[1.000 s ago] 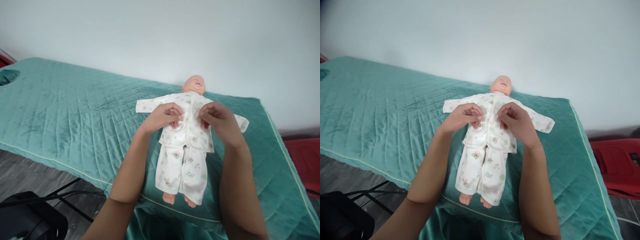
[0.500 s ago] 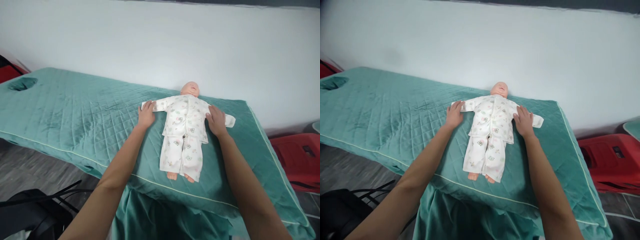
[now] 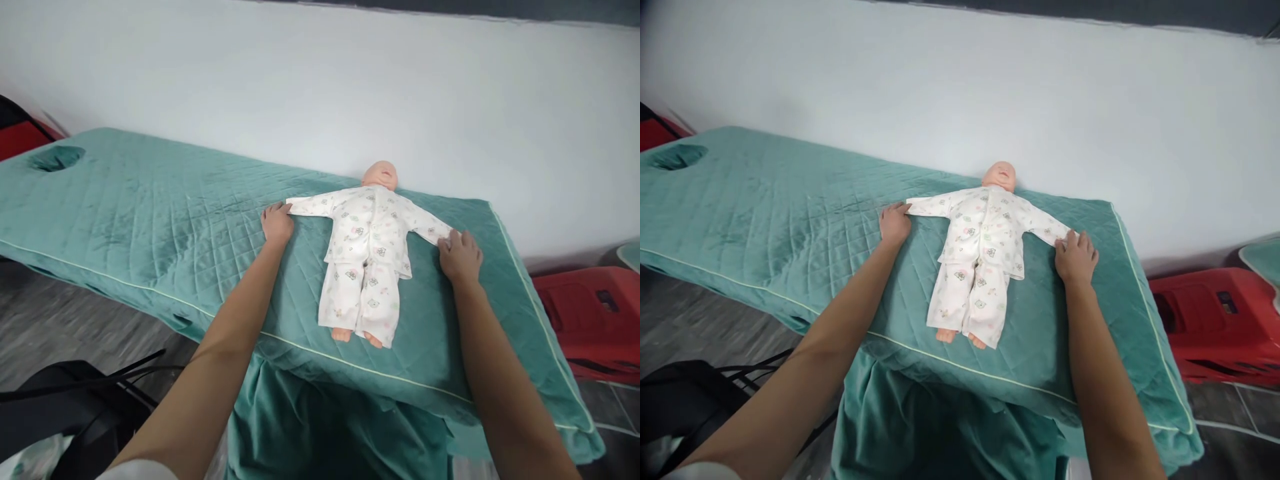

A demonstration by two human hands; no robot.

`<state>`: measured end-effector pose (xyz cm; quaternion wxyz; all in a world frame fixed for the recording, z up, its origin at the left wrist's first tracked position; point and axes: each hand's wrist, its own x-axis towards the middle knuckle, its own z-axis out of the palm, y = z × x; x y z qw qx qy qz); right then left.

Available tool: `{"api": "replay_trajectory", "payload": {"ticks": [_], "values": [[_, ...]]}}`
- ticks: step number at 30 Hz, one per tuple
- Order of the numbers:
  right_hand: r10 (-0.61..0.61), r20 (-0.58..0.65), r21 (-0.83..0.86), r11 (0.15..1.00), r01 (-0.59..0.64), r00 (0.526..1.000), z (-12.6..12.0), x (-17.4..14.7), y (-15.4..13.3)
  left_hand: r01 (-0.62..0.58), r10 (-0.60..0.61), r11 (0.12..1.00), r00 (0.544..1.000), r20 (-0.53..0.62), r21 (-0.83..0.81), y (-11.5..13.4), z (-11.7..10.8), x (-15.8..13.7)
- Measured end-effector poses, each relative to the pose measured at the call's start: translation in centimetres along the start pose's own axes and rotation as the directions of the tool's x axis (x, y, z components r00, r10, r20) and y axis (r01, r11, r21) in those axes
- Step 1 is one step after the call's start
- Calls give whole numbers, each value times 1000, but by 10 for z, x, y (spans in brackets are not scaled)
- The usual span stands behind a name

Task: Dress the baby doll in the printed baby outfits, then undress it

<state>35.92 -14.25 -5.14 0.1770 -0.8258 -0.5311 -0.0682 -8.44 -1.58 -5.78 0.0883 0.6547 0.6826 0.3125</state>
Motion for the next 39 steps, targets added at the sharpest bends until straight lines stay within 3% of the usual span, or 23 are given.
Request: {"api": "replay_trajectory", "payload": {"ticks": [3, 5, 7, 10, 14, 18, 22, 27, 33, 37, 39], "values": [[-164, -171, 126, 974, 186, 972, -8, -16, -28, 26, -29, 998, 999, -44, -59, 4, 1, -6], [-344, -242, 293, 866, 406, 907, -17, -35, -54, -20, 6, 991, 994, -106, -134, 12, 0, -19], [-447, -256, 453, 728, 515, 857, -28, -58, -79, -155, 125, 965, 981, -151, -212, 25, -3, -44], [-520, -211, 586, 611, 533, 828, -43, -89, -103, -406, 384, 854, 914, -131, -327, 50, -10, -94], [-617, -95, 544, 625, 560, 781, -52, -112, -114, -516, 527, 753, 844, -95, -409, 79, -19, -142], [-696, -56, 470, 614, 634, 715, -61, -115, -116, -580, 603, 728, 796, -61, -365, 94, -22, -143], [-625, -73, 292, 732, 616, 777, -74, -108, -116, -654, 694, 694, 718, 41, -301, 102, -21, -137], [-587, -87, 214, 778, 591, 805, -78, -105, -123, -662, 693, 710, 718, 71, -239, 109, -25, -142], [-669, 51, 322, 714, 622, 742, -88, -122, -124, -676, 709, 697, 699, 93, -237, 94, -46, -166], [-651, 54, 517, 667, 537, 757, -110, -142, -117, -594, 640, 741, 766, 64, -313, 70, -60, -196], [-707, 150, 569, 634, 524, 692, -120, -153, -117, -510, 580, 781, 806, 118, -360, 60, -67, -213]]}}
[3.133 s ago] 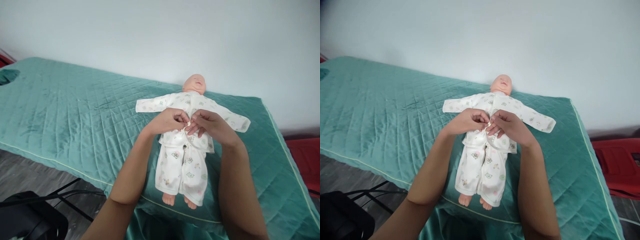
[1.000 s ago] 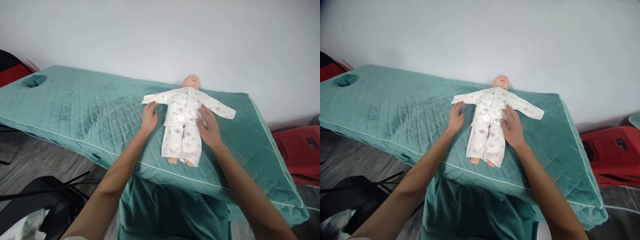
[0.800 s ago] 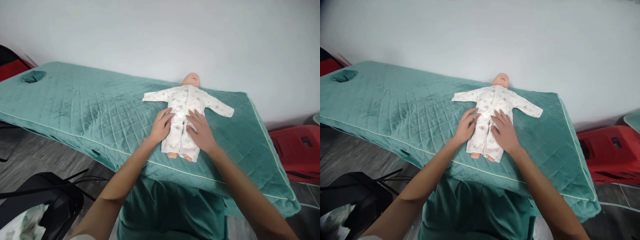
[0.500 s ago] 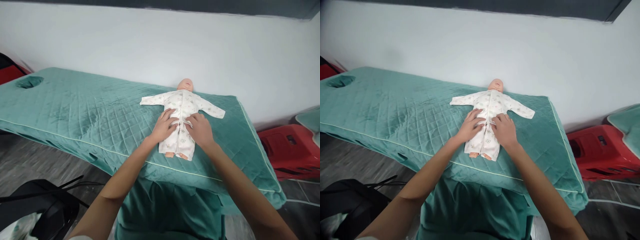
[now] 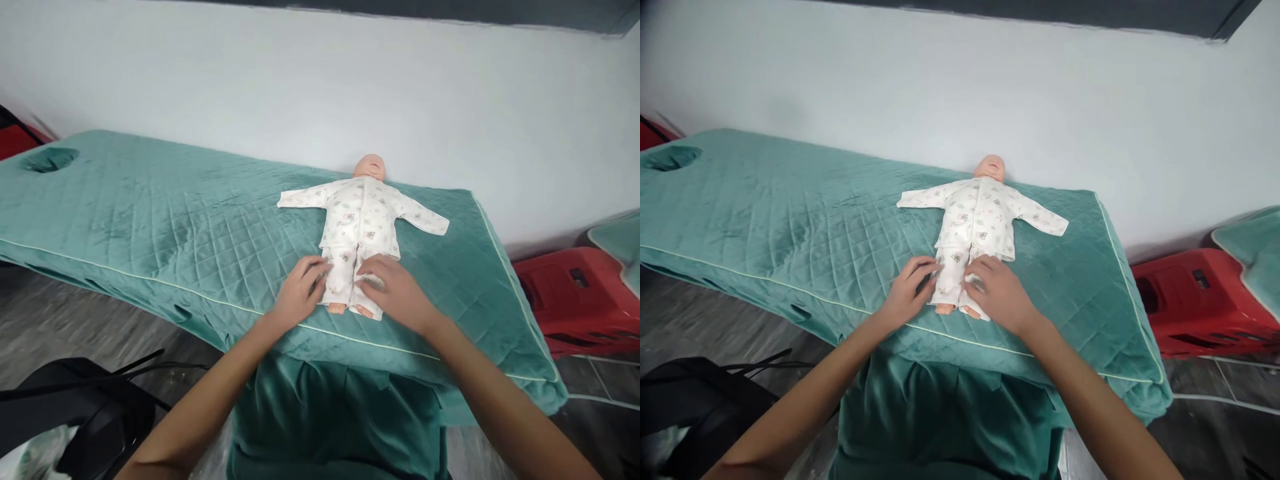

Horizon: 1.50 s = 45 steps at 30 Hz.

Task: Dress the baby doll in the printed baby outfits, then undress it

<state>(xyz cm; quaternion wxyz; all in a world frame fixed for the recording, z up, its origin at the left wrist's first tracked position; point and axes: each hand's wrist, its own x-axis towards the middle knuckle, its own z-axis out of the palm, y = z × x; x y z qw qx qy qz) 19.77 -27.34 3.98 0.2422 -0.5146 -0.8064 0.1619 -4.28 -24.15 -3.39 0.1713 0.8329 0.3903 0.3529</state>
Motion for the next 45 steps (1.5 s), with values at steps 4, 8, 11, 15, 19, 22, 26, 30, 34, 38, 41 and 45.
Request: {"api": "replay_trajectory", "payload": {"ticks": [4, 8, 11, 15, 19, 22, 26, 30, 34, 38, 41, 45], "values": [[-43, 266, -79, 995, 66, 963, 9, -9, -18, 122, -112, 992, 976, 188, -43, 10, -6, -25], [13, 256, -249, 967, 53, 967, 29, -9, -27, 88, -90, 996, 968, 235, 21, 17, -4, -27], [28, 200, -285, 958, 32, 979, 37, -12, -31, 83, -79, 996, 976, 202, -13, 23, -4, -24], [-53, 160, -261, 961, 94, 986, 34, -23, -33, 99, -93, 990, 994, 62, -102, 32, -11, -27], [-93, 169, -196, 973, 126, 981, 24, -34, -32, 125, -118, 990, 988, 100, -65, 37, -17, -36], [-73, 136, -14, 997, 75, 988, 15, -42, -25, 127, -129, 992, 980, 150, 29, 42, -16, -38], [60, -47, 88, 995, -55, 997, 10, -58, -7, -8, -2, 996, 994, 107, 85, 56, -10, -28], [161, -115, -39, 985, -166, 980, 27, -74, 9, -160, 111, 963, 969, 223, 215, 71, 4, -7], [198, -95, -50, 978, -203, 976, 48, -78, 12, -233, 129, 888, 954, 272, 396, 75, 18, 4], [208, -194, 54, 978, -201, 959, 46, -75, 4, -169, 112, 922, 978, 178, 349, 73, 20, 3], [123, -286, 65, 992, -109, 950, 32, -77, -6, -71, 66, 978, 997, 32, 194, 74, 18, -5], [23, -239, -10, 1000, -26, 971, 21, -86, -14, -25, 38, 994, 993, -116, 110, 75, 23, -22]]}}
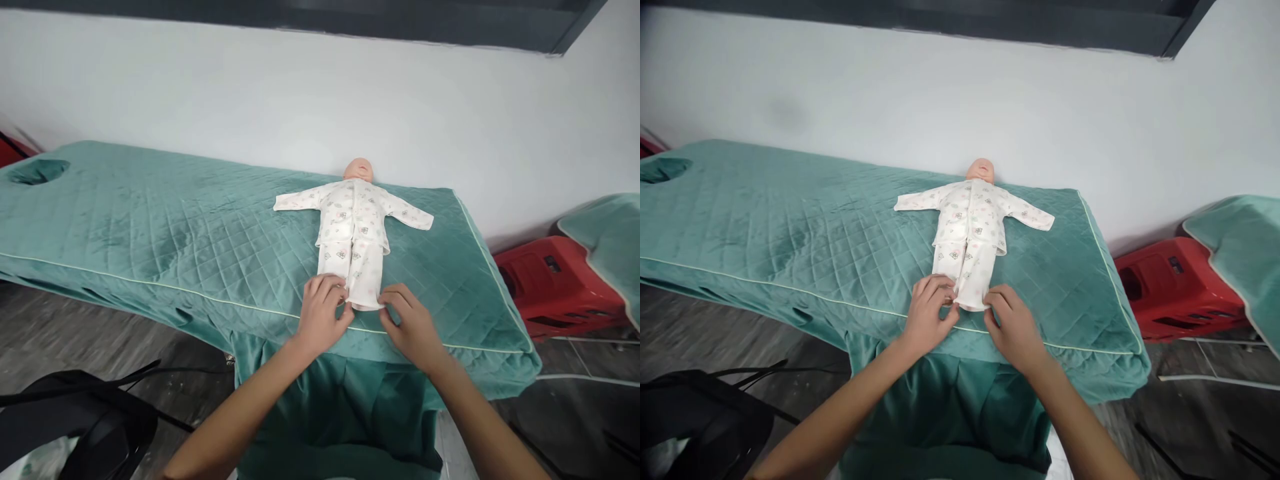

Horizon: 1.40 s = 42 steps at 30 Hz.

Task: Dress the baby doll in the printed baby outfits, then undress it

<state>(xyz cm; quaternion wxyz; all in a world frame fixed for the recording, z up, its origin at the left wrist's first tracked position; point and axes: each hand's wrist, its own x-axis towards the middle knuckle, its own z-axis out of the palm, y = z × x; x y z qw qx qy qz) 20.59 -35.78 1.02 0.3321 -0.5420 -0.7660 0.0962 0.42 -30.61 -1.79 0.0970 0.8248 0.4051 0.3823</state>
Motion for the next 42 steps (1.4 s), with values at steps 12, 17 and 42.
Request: {"api": "replay_trajectory", "payload": {"ticks": [12, 17, 42], "values": [[281, 124, 285, 908, -306, 952, -14, 40, 71, 25, -65, 984, 973, -222, -176, -58, -9, 9], [363, -125, 279, 906, -319, 923, 7, 103, 105, 113, -121, 985, 991, -59, -129, -100, 4, 64], [-205, -274, 66, 971, 231, 940, 43, 119, 87, -115, 81, 968, 985, -155, -225, -115, 26, 75]]}}
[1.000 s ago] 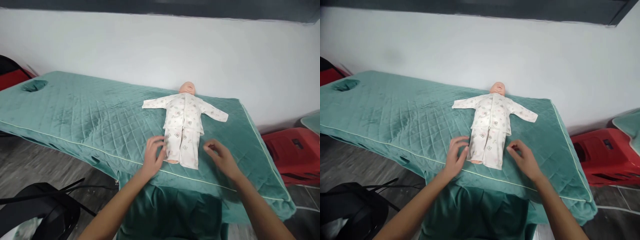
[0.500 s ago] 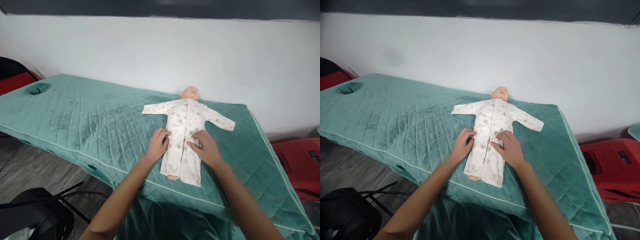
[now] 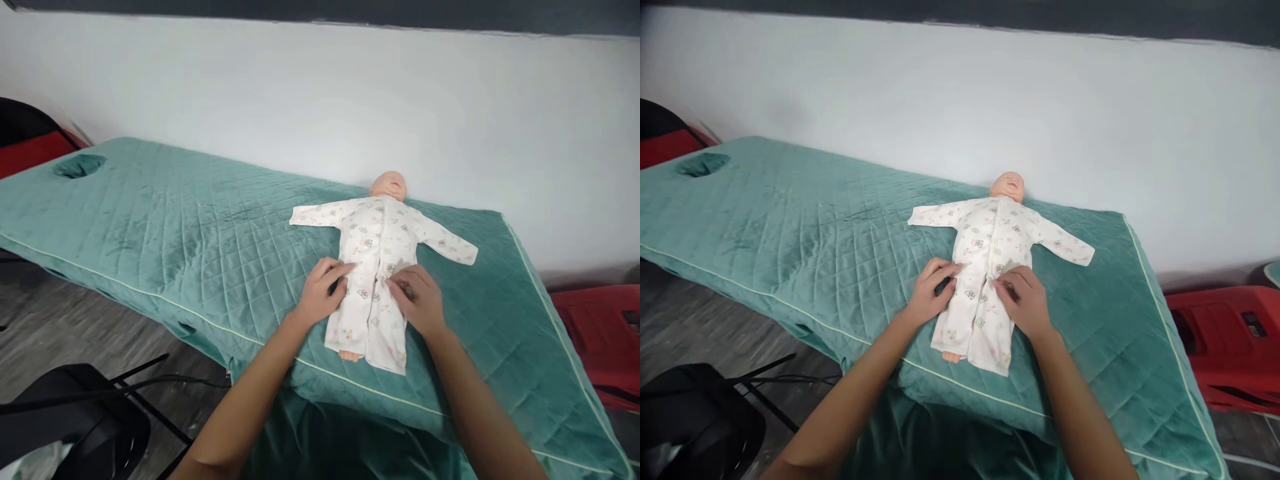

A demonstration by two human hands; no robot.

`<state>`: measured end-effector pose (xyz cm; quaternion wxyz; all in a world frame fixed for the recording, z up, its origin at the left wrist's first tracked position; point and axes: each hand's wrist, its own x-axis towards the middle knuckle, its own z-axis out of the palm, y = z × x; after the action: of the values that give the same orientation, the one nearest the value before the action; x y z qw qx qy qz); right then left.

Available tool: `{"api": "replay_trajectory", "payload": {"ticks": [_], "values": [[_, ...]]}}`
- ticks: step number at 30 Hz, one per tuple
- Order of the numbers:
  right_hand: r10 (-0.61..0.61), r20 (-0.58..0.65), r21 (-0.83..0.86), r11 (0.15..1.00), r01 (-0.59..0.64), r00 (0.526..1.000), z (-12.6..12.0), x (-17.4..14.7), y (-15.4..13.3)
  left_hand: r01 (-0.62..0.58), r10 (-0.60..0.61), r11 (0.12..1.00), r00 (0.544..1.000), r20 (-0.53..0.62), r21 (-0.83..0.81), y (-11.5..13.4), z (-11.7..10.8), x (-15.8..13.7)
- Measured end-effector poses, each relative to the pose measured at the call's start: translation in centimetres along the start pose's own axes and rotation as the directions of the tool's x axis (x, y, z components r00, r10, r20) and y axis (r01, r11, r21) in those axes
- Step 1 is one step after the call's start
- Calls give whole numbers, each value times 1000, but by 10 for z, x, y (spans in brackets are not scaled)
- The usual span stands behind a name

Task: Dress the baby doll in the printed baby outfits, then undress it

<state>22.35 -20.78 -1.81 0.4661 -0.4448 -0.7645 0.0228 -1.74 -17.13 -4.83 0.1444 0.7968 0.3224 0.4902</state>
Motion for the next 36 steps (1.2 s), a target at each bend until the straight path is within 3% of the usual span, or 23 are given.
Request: {"api": "replay_trajectory", "payload": {"ticks": [3, 6, 9, 13, 16, 19, 20, 22, 25, 28, 30, 32, 34, 36], "values": [[171, -129, 128, 980, -155, 977, -4, -6, 5, -6, 7, 999, 1000, 25, -39, -1, -1, 0], [413, -206, 301, 889, -344, 887, -5, -8, 14, 6, -3, 995, 999, 40, -99, -1, -1, 1], [582, -101, 398, 767, -504, 807, -3, -7, 19, 19, -11, 988, 999, 49, -150, -2, -2, 1], [614, 5, 457, 700, -548, 789, -3, -4, 19, 152, -146, 968, 988, 42, -199, -5, -2, 1], [686, -100, 542, 645, -539, 720, -5, -4, 27, 318, -344, 907, 938, -49, -277, -12, -2, 2], [766, -215, 515, 616, -596, 606, -6, -5, 43, 441, -538, 790, 832, -136, -426, -21, -1, 2], [779, -218, 475, 611, -633, 588, -5, -6, 47, 463, -583, 752, 799, -147, -469, -23, 0, 3], [785, -157, 363, 610, -705, 599, -4, -7, 51, 482, -636, 705, 755, -162, -520, -25, 1, 3], [762, -35, 254, 632, -732, 646, -3, -8, 48, 481, -647, 689, 745, -162, -542, -23, 4, 3], [788, -64, 370, 589, -718, 613, -4, -8, 47, 461, -655, 679, 732, -188, -572, -22, 3, 1], [820, -136, 487, 544, -683, 556, -8, -8, 50, 462, -670, 680, 706, -229, -569, -27, -9, -1], [835, -194, 558, 525, -642, 515, -11, -9, 54, 501, -687, 703, 663, -297, -506, -38, -39, -4], [839, -219, 588, 520, -620, 498, -14, -9, 57, 572, -677, 735, 586, -446, -364, -54, -89, -9], [840, -214, 592, 518, -618, 499, -16, -9, 57, 591, -644, 743, 504, -575, -314, -72, -154, -20]]}}
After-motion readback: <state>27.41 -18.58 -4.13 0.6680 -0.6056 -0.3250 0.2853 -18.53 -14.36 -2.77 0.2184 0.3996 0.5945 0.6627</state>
